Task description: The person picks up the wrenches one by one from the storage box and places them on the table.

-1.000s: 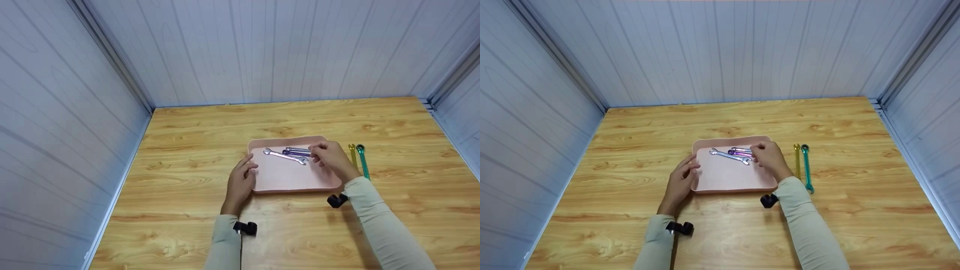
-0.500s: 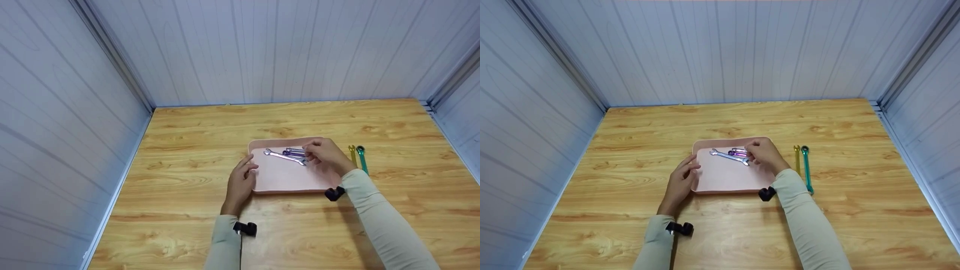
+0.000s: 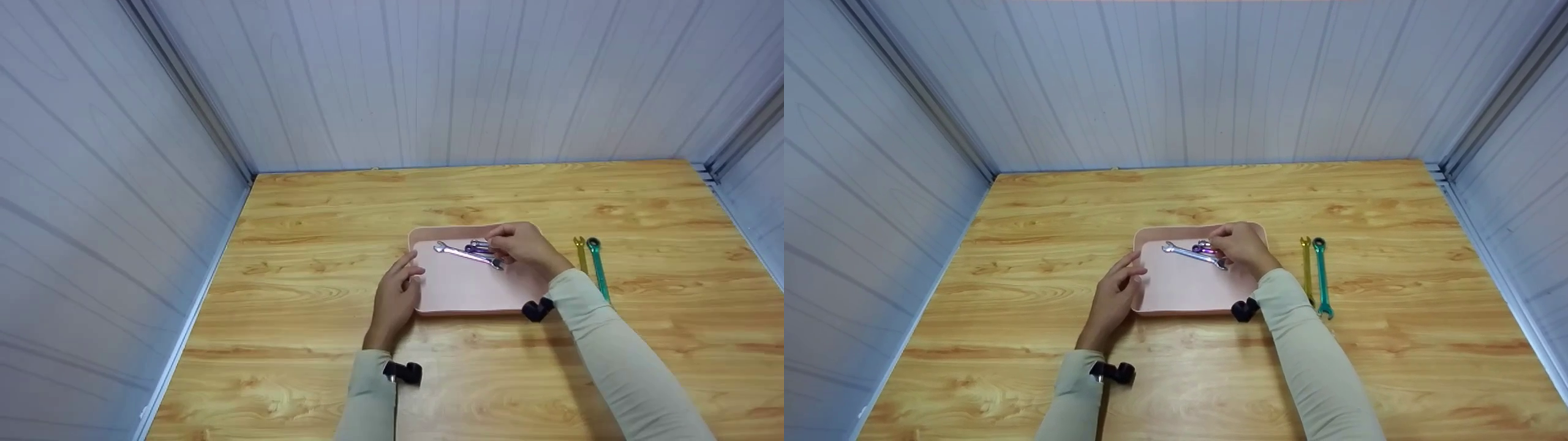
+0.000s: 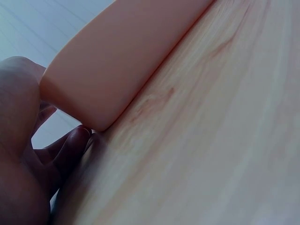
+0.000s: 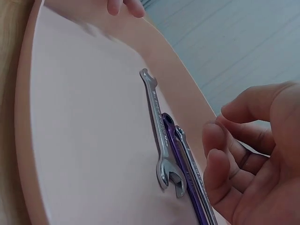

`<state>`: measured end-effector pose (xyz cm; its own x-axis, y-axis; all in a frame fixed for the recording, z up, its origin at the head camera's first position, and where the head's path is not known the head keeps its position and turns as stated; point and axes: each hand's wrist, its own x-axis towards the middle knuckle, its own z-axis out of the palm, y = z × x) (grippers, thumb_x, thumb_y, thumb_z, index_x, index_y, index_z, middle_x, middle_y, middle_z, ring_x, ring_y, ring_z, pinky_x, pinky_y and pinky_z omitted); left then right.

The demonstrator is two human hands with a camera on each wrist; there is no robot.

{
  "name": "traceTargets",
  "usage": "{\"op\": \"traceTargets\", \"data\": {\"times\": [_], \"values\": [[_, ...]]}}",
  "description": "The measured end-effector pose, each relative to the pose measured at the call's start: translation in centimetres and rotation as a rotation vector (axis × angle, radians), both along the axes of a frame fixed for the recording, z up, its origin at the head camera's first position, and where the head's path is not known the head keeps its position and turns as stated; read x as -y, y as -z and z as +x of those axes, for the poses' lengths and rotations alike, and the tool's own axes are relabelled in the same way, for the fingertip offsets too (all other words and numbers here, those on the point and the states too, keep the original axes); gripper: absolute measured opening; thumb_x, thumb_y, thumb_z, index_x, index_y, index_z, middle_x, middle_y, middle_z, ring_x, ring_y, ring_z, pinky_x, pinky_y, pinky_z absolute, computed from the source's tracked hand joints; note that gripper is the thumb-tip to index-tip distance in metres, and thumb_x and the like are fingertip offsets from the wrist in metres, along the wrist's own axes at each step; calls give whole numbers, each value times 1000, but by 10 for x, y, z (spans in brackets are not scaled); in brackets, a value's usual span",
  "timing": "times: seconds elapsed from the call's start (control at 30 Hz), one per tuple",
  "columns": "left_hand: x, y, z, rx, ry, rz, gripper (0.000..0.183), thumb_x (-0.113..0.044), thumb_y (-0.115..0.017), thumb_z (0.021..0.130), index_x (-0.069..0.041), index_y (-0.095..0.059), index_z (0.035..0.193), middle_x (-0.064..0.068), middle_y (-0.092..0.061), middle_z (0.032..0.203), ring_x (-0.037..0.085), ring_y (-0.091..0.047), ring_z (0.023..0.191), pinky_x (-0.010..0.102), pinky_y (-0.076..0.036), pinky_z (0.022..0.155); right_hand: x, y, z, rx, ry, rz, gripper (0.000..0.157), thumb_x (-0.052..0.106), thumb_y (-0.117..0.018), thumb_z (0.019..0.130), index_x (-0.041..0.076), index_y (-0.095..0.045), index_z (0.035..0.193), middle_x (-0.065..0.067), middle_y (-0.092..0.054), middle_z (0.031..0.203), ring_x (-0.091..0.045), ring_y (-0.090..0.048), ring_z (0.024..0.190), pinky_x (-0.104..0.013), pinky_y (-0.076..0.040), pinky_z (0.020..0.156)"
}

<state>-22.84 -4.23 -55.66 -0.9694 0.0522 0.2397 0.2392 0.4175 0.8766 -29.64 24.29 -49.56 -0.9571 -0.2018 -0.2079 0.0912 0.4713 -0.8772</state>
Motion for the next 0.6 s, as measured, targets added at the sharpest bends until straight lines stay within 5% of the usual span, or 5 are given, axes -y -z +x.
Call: {"op": "traceTargets", "data": {"times": [0.3,0.6], "values": [[0,0,1,-19,-6,-9,21,-5,-56,93,-4,-75,102,-7,-57,141,15,-48,134,37,-39,109,10,7,-4,-27,-14,32,30,12,-63,95,-5,-69,119,-19,-71,93,-17,-62,71,-28,-53,57],[-1,0,1,-2,-8,5,22,-6,-55,93,-4,-75,103,-8,-57,141,12,-46,135,35,-37,110,18,13,-4,-51,-123,65,24,11,-63,96,-2,-71,115,-18,-69,91,-20,-59,70,-24,-44,55]]}}
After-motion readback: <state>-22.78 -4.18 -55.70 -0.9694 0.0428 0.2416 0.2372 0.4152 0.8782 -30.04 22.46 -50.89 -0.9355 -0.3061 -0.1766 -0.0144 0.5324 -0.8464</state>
